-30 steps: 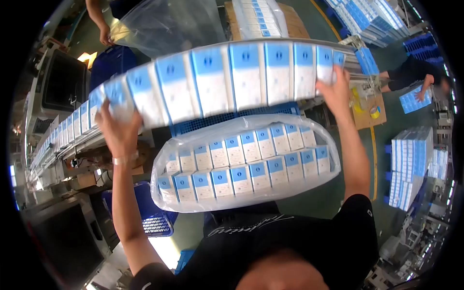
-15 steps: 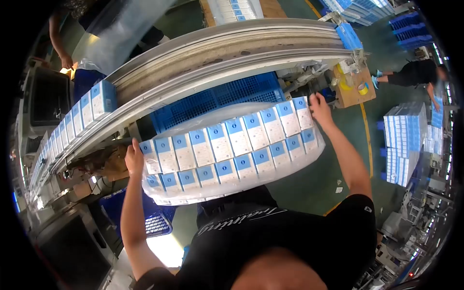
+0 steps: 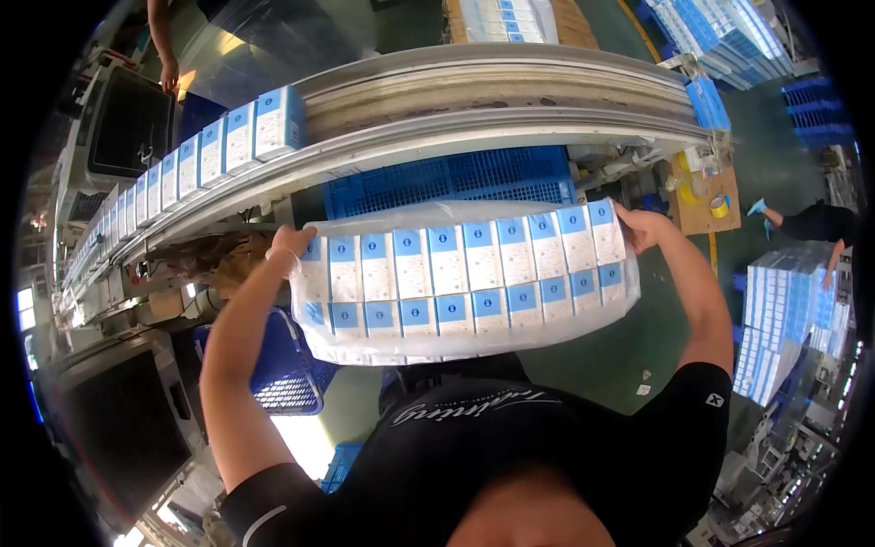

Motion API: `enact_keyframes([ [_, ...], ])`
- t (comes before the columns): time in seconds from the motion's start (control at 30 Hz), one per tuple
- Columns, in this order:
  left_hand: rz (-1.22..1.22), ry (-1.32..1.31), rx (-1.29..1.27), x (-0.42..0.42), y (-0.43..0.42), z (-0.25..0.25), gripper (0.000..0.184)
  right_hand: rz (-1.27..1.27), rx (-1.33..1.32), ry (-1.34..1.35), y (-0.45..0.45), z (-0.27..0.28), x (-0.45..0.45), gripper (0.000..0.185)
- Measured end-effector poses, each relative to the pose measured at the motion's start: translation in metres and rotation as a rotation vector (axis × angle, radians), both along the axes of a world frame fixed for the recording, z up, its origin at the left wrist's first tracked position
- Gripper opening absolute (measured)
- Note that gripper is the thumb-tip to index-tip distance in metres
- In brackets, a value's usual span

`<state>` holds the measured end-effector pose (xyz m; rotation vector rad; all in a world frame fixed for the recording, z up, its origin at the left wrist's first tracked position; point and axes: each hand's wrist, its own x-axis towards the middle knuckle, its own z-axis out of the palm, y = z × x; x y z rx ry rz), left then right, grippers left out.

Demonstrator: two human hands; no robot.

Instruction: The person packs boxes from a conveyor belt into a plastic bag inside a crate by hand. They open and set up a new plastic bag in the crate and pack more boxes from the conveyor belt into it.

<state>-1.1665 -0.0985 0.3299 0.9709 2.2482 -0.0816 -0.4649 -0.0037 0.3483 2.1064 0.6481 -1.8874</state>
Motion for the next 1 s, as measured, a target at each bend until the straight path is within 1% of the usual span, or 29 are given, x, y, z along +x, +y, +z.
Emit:
enact_keyframes([
  [0.03,-0.085,0.17,0.312,0.003,-0.019,-0.015,0.046,-0.048,-0.05,0.128,-0.002,0.002,0.001,0.082],
  [0.07,-0.038,0.257,0.431,0.016,-0.03,-0.014,0.04,-0.124,0.037,0.237,-0.005,-0.002,0.001,0.073],
  [0.1,0.007,0.341,0.547,0.029,-0.039,-0.013,0.035,-0.129,0.039,0.233,-0.003,-0.026,0.005,0.073],
  [0.13,-0.002,0.33,0.547,0.032,-0.044,-0.012,0.035,-0.167,0.28,0.146,-0.002,-0.061,0.011,0.061],
  [0.17,-0.068,0.333,0.651,0.034,-0.048,-0.013,0.029,-0.204,0.519,0.049,-0.007,-0.076,0.022,0.049],
  [0.23,-0.17,0.337,0.869,0.039,-0.054,-0.013,0.018,0.463,1.12,-0.591,-0.014,-0.047,-0.012,0.03],
  [0.27,-0.147,0.267,0.985,0.032,-0.056,-0.011,0.02,0.527,1.203,-0.715,-0.028,-0.013,-0.041,0.024],
  [0.3,-0.037,0.324,1.068,0.02,-0.057,-0.013,0.022,0.74,1.346,-0.759,-0.035,-0.001,-0.043,0.017],
  [0.33,0.079,0.41,1.165,0.011,-0.059,-0.008,0.027,0.695,1.479,-0.78,-0.041,0.002,-0.04,0.018],
  [0.37,0.318,0.205,1.114,0.014,-0.067,0.01,0.031,0.657,1.611,-0.796,-0.048,0.005,-0.036,0.019],
  [0.4,0.216,0.157,1.017,0.012,-0.074,0.024,0.033,0.66,1.611,-0.811,-0.048,-0.001,-0.027,0.019],
  [0.43,0.123,0.114,0.916,0.007,-0.078,0.03,0.035,0.278,1.481,-0.441,-0.041,-0.013,-0.019,0.022],
  [0.47,0.131,0.113,0.915,0.004,-0.078,0.028,0.035,-0.085,1.291,-0.077,-0.037,-0.018,-0.015,0.025],
  [0.5,-0.03,0.079,0.897,-0.001,-0.077,0.024,0.036,-0.08,1.29,-0.072,-0.04,-0.002,-0.02,0.025],
  [0.53,-0.191,0.049,0.876,-0.006,-0.074,0.022,0.036,0.167,1.478,-0.184,-0.044,0.017,-0.023,0.029],
  [0.57,-0.239,0.076,0.686,-0.001,-0.067,0.037,0.036,0.422,1.66,-0.289,-0.047,0.036,-0.033,0.033],
  [0.6,-0.271,0.252,0.536,0.011,-0.06,0.045,0.035,0.358,1.612,-0.407,-0.052,0.046,-0.031,0.033],
  [0.63,-0.26,0.295,0.466,0.024,-0.055,0.051,0.038,0.3,1.556,-0.515,-0.059,0.052,-0.024,0.032],
  [0.67,-0.24,0.294,0.445,0.021,-0.054,0.038,0.04,0.353,1.521,-0.468,-0.07,0.055,-0.027,0.03],
  [0.7,-0.194,0.274,0.478,0.018,-0.056,0.029,0.041,0.405,1.487,-0.428,-0.079,0.056,-0.027,0.028],
  [0.73,-0.129,0.237,0.471,0.012,-0.055,0.023,0.049,0.526,1.572,-0.543,-0.09,0.041,-0.013,0.027],
  [0.77,-0.128,0.249,0.467,0.003,-0.059,0.019,0.049,0.581,1.611,-0.604,-0.103,0.04,-0.01,0.027],
  [0.8,-0.114,0.215,0.511,-0.005,-0.06,0.012,0.053,0.633,1.649,-0.67,-0.115,0.046,-0.013,0.026],
  [0.83,-0.1,0.172,0.559,-0.01,-0.059,0.003,0.058,0.397,1.261,-0.506,-0.123,0.064,-0.003,0.028],
  [0.87,-0.134,0.116,0.529,-0.023,-0.057,-0.008,0.066,0.166,0.87,-0.347,-0.127,0.085,0.0,0.029],
  [0.9,-0.114,0.048,0.633,-0.027,-0.059,-0.007,0.061,0.158,0.879,-0.365,-0.126,0.094,0.005,0.029],
  [0.93,-0.047,-0.107,0.623,-0.032,-0.063,-0.006,0.058,0.266,1.046,-0.556,-0.131,0.102,0.009,0.032],
  [0.97,0.019,-0.257,0.602,-0.027,-0.067,0.018,0.055,0.381,1.198,-0.745,-0.142,0.106,0.012,0.034],
  [1.0,0.01,-0.311,0.625,-0.021,-0.067,0.025,0.052,0.546,1.244,-0.886,-0.149,0.105,-0.005,0.041],
])
